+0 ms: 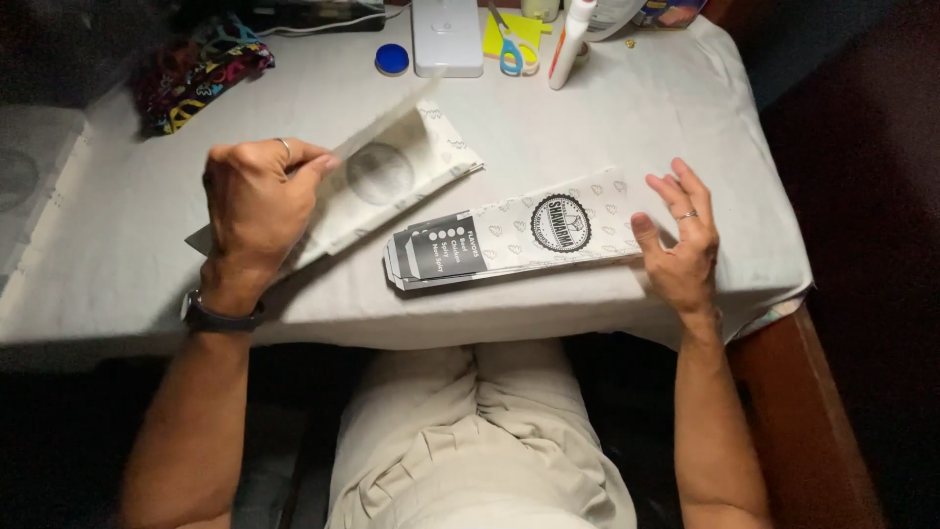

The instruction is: The person is manually separating individual paper food wrappers from a large stack and organizing them into a new pile.

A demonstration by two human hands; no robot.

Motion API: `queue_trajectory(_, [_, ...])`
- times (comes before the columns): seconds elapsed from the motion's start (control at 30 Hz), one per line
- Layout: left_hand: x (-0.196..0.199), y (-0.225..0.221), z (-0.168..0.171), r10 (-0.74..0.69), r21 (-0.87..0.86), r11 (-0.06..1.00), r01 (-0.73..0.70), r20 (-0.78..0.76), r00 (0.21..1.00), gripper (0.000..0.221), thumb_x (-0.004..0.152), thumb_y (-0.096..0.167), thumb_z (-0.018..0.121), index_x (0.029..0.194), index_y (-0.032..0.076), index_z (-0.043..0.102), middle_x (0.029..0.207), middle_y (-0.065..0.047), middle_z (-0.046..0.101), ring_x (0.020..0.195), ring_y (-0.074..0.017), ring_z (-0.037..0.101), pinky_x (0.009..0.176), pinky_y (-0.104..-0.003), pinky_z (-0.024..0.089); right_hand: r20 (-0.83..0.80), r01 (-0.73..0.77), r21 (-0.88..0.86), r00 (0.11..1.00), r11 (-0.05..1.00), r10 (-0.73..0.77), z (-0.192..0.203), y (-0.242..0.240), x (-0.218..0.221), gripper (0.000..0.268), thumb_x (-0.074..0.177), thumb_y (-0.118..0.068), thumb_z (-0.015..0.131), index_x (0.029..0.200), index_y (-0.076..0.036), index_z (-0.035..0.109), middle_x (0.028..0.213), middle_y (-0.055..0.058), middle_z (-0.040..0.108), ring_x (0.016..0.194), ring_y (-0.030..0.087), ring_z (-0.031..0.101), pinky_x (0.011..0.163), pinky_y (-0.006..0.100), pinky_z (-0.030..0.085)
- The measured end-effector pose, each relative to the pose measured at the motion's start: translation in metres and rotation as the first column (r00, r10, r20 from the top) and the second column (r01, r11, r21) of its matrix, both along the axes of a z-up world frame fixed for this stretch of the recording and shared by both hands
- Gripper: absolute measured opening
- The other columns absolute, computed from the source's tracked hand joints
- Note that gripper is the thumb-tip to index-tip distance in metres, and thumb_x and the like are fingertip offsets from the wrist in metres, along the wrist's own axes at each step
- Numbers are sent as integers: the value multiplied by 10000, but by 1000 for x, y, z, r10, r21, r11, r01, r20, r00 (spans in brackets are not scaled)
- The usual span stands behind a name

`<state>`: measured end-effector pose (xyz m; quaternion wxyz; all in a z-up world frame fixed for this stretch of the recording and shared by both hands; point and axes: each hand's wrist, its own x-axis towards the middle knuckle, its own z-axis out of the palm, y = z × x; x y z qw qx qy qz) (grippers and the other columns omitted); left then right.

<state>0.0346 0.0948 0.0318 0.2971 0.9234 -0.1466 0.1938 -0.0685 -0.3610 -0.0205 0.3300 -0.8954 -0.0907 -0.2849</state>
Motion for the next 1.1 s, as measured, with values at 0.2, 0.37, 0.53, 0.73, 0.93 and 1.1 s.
queue_trajectory(0.2, [-43, -62, 78, -108, -163, 980, 118, 65, 992, 118, 870, 259, 912, 964, 284, 847, 678, -2, 709, 698, -230, 707, 687, -214, 500, 352, -122, -142, 921, 982, 165, 83, 43, -14, 347, 1059, -207, 717, 1328, 8, 669, 1383, 209, 566, 1280, 451, 607, 1124, 578, 454])
queue_trajectory(0.37, [-69, -103, 100, -407, -285, 845, 452, 204, 890, 113, 851, 7, 899, 914, -1, 805, 814, -101, 779, 690, -125, 746, 597, -212, 602, 420, -183, -351, 846, 919, 328, 143, 92, -33, 238, 1060, -124, 702, 1257, 8, 684, 1281, 205, 626, 1205, 383, 582, 1149, 565, 455])
queue_trajectory(0.53, [-79, -123, 101, -497, -324, 790, 521, 159, 853, 139, 796, 69, 928, 870, 49, 811, 784, -71, 783, 658, -101, 756, 595, -195, 609, 406, -127, -540, 827, 832, 390, 161, 105, -33, 310, 1082, -272, 597, 1192, -15, 729, 1146, 155, 684, 1049, 340, 531, 1006, 516, 395])
queue_trajectory(0.73, [-72, -130, 94, -602, -432, 777, 457, -298, 741, 169, 726, 241, 938, 794, 115, 850, 667, 9, 789, 577, 40, 529, 473, -167, 398, 316, -64, -647, 884, 760, 344, 146, 98, -44, 279, 1097, -294, 625, 941, -63, 640, 801, 70, 522, 790, 270, 477, 789, 413, 340])
queue_trajectory(0.93, [-43, -140, 83, -620, -422, 783, 457, -470, 628, 82, 851, 161, 833, 845, 80, 834, 747, 10, 793, 621, -5, 616, 561, -179, 477, 201, -170, -643, 904, 747, 379, 152, 100, -94, 228, 982, 156, 536, 860, -23, 606, 831, 110, 531, 701, 267, 491, 588, 384, 364])
queue_trajectory(1.1, [2, -149, 42, -384, -15, 923, 385, 22, 923, 79, 846, 56, 832, 842, 124, 794, 720, -37, 766, 624, -125, 724, 547, -319, 576, 3, -402, -596, 865, 695, 503, 176, 92, -153, 123, 968, -47, 588, 883, 27, 636, 993, 233, 703, 859, 362, 718, 728, 430, 577])
